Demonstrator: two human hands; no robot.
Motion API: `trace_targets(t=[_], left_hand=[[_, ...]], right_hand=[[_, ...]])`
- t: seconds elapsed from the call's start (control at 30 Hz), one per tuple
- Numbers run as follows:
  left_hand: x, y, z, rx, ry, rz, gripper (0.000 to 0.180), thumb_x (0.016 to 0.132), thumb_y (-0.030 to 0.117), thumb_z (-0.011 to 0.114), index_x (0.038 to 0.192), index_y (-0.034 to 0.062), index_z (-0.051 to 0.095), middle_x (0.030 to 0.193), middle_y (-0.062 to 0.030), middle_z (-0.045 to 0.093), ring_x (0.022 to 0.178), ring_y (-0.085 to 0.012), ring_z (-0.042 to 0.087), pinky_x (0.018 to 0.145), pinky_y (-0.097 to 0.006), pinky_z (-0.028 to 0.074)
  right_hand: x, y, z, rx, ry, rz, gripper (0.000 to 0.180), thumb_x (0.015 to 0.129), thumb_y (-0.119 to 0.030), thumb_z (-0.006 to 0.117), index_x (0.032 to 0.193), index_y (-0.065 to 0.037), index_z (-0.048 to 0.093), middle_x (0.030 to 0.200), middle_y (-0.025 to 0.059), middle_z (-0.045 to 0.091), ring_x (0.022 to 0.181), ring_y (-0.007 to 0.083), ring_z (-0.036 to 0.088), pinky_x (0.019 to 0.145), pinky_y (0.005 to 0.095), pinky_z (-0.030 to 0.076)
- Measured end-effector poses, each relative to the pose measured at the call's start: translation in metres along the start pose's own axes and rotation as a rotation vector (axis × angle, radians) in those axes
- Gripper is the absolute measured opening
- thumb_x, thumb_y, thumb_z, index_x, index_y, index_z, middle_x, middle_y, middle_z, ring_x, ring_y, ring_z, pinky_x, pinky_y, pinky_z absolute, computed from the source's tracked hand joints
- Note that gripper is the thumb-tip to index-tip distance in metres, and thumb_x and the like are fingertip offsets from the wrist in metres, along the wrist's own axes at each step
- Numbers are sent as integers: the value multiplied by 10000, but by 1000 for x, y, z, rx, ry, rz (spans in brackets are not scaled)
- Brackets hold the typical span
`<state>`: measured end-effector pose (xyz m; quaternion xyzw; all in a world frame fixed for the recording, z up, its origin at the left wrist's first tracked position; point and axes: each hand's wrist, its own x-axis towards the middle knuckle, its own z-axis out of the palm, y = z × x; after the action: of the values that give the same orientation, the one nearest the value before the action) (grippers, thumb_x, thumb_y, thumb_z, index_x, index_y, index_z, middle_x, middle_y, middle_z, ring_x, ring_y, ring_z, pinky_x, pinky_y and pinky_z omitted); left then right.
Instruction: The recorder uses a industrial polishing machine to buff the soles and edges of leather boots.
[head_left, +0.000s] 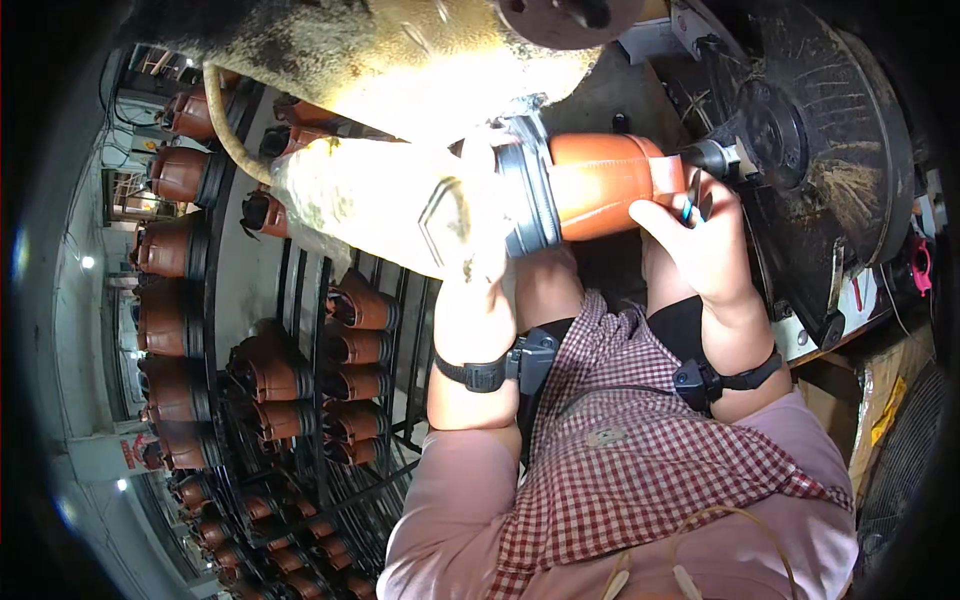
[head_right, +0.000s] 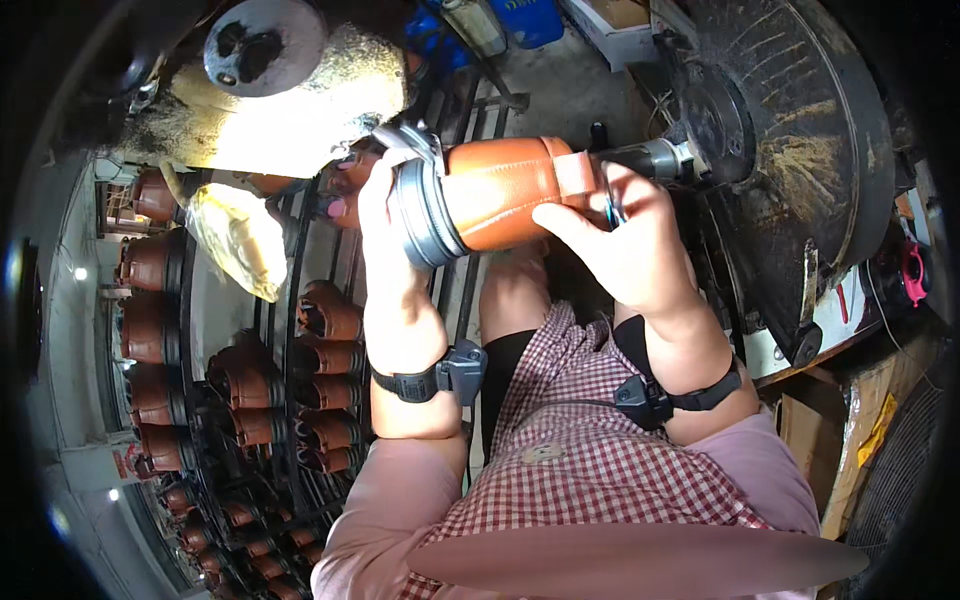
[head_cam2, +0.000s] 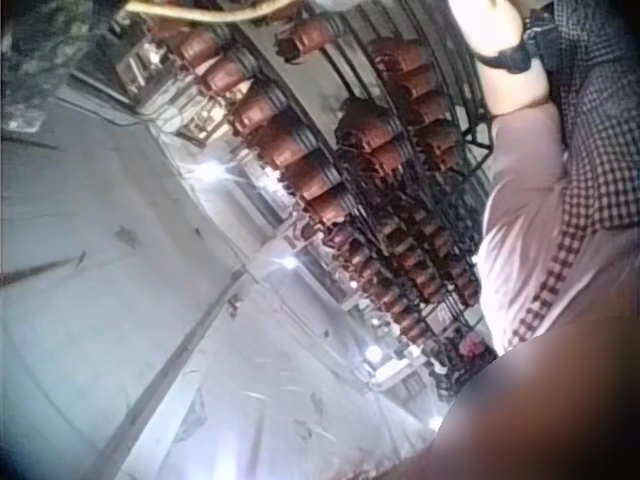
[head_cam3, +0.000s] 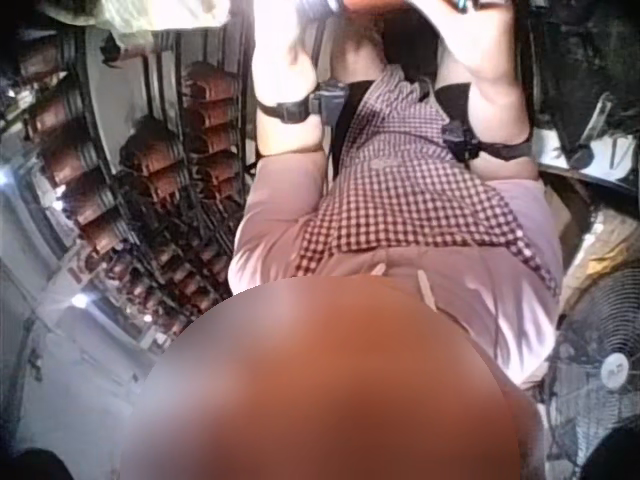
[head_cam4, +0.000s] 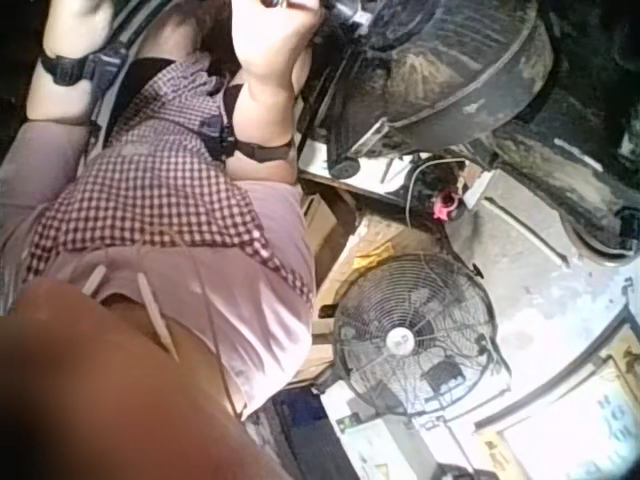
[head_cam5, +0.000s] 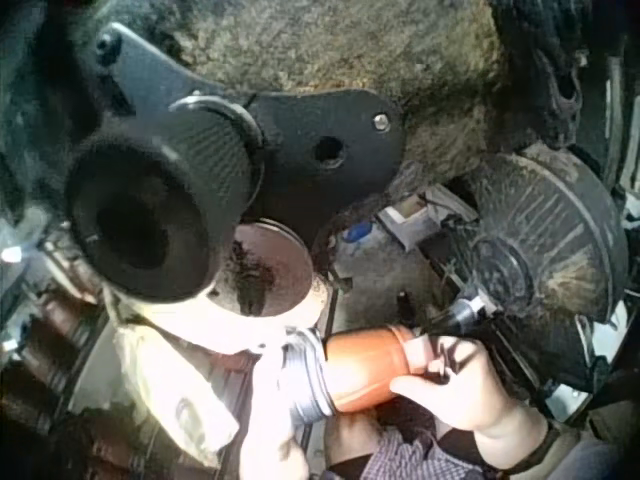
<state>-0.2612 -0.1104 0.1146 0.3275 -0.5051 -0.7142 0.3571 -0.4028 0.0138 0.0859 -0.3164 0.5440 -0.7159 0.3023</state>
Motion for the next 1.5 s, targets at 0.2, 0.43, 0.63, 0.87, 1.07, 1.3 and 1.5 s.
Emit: trace_targets(t=[0.2,0.43,0.63,0.87,1.07,1.3,1.5], left_hand=[[-41,-20,-16,23,-56,162,659,938,458,516,1468,135,296,1460,-63,371,1335,-189,357,1092,-346,277],[-58,-4,6,-26,78,-196,663,965,543,412,1428,73,355,1407,-75,437,1277,-179,417,1061,-324,314],[-93,-35,-1,167,-288,320,1057,798,371,615,1459,-79,-78,1529,-260,68,1429,-336,96,1145,-418,95],[-92,-23,13,95,-136,305,1031,772,440,659,1456,-110,117,1422,-230,359,1291,-271,396,1074,-360,294],[-69,-25,6,160,-82,411,935,750,362,677,1439,-93,239,1304,-154,477,1130,-203,477,995,-312,357],[-46,-26,-4,102,-33,380,672,834,179,606,1412,-38,338,1300,-113,484,1156,-185,456,1009,-316,341],[-43,-14,18,-217,-3,29,772,815,202,655,1455,8,270,1290,-76,475,1136,-155,459,954,-284,383]], right_hand=[[-2,0,-9,-258,-34,-197,294,753,-49,766,689,-55,479,640,-69,382,596,27,342,519,217,306],[1,-10,-8,-206,-29,-221,222,771,-33,739,700,-38,529,635,-74,392,578,13,348,507,200,289],[14,-1,-14,-61,-55,-184,164,823,-42,697,728,-14,567,637,-54,473,612,16,416,543,204,363],[27,-1,-19,-132,-15,-25,177,937,-160,576,929,1,649,764,16,613,694,54,512,653,232,440],[8,60,-28,-687,308,-468,304,991,-177,397,1076,-1,630,1074,124,650,965,238,599,896,359,413],[37,60,-22,-318,98,-551,354,992,-131,355,1244,23,549,1236,170,585,1167,267,530,998,368,391],[40,37,-8,-358,42,-578,345,974,-62,395,1285,-22,538,1365,165,467,1242,265,469,1061,353,344]])
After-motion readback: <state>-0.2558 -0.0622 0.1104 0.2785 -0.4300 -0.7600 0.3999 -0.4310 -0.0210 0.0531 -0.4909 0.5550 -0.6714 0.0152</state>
